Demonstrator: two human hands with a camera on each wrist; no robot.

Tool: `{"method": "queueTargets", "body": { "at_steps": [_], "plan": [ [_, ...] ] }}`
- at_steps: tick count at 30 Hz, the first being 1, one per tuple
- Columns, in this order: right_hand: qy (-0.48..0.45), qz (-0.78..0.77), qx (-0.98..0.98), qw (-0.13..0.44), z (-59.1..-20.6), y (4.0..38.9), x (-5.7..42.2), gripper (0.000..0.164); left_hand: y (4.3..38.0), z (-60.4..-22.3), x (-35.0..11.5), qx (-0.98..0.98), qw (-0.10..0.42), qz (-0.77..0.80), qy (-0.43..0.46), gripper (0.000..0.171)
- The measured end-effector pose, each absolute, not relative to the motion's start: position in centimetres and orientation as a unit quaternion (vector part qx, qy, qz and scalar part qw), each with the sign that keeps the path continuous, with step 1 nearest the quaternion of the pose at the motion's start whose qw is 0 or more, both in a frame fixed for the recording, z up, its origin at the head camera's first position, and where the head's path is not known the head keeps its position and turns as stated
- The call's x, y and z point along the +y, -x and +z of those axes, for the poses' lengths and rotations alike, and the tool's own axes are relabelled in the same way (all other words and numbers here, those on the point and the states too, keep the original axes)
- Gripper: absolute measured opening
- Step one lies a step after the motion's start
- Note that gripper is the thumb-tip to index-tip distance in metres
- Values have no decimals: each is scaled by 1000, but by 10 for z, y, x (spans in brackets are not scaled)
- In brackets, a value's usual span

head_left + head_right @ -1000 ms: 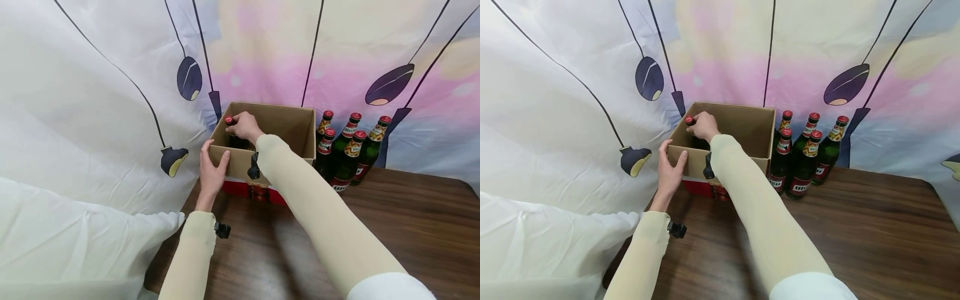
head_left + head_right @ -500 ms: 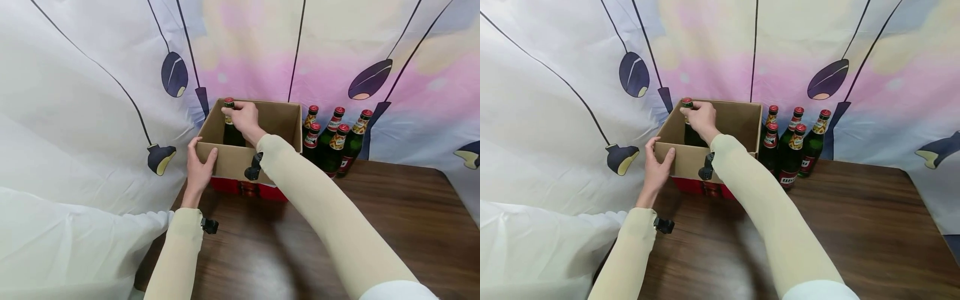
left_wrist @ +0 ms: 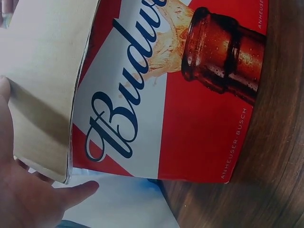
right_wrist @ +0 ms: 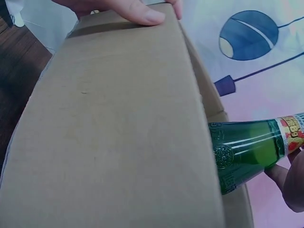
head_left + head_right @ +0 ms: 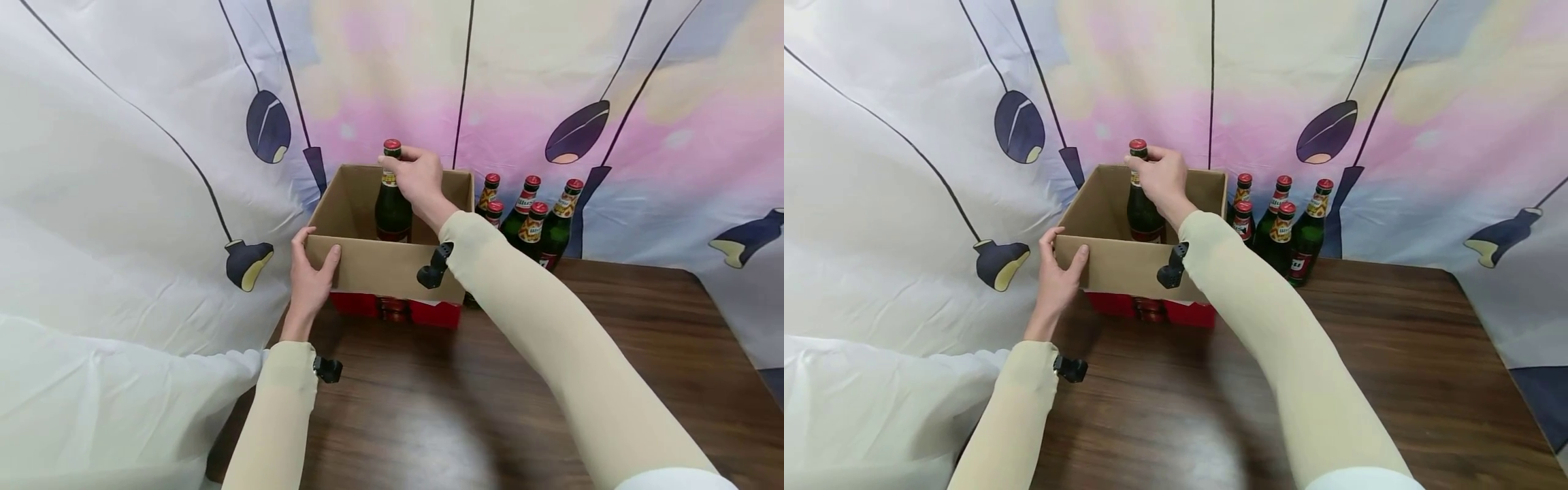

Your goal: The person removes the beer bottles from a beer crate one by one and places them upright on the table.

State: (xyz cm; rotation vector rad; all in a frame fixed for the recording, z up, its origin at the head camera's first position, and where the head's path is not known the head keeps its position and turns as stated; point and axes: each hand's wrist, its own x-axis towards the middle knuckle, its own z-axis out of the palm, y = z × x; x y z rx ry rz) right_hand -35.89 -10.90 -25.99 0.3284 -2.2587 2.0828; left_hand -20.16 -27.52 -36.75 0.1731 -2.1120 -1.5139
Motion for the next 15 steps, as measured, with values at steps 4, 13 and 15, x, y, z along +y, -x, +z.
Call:
{"method": "queueTargets", "body": {
  "at_steps": [4, 13, 15],
  "plan": [
    [-107, 689, -717, 10, -253, 358, -99, 35, 206, -372, -280, -780, 274, -559, -59, 62],
    [-113, 690, -715, 4, -234, 353, -86, 35, 225, -403, -305, -781, 303, -543, -64, 63],
    [-118, 690, -714, 8, -228, 351, -84, 35, 225, -403, -308, -781, 306, -540, -66, 62]
  ]
}}
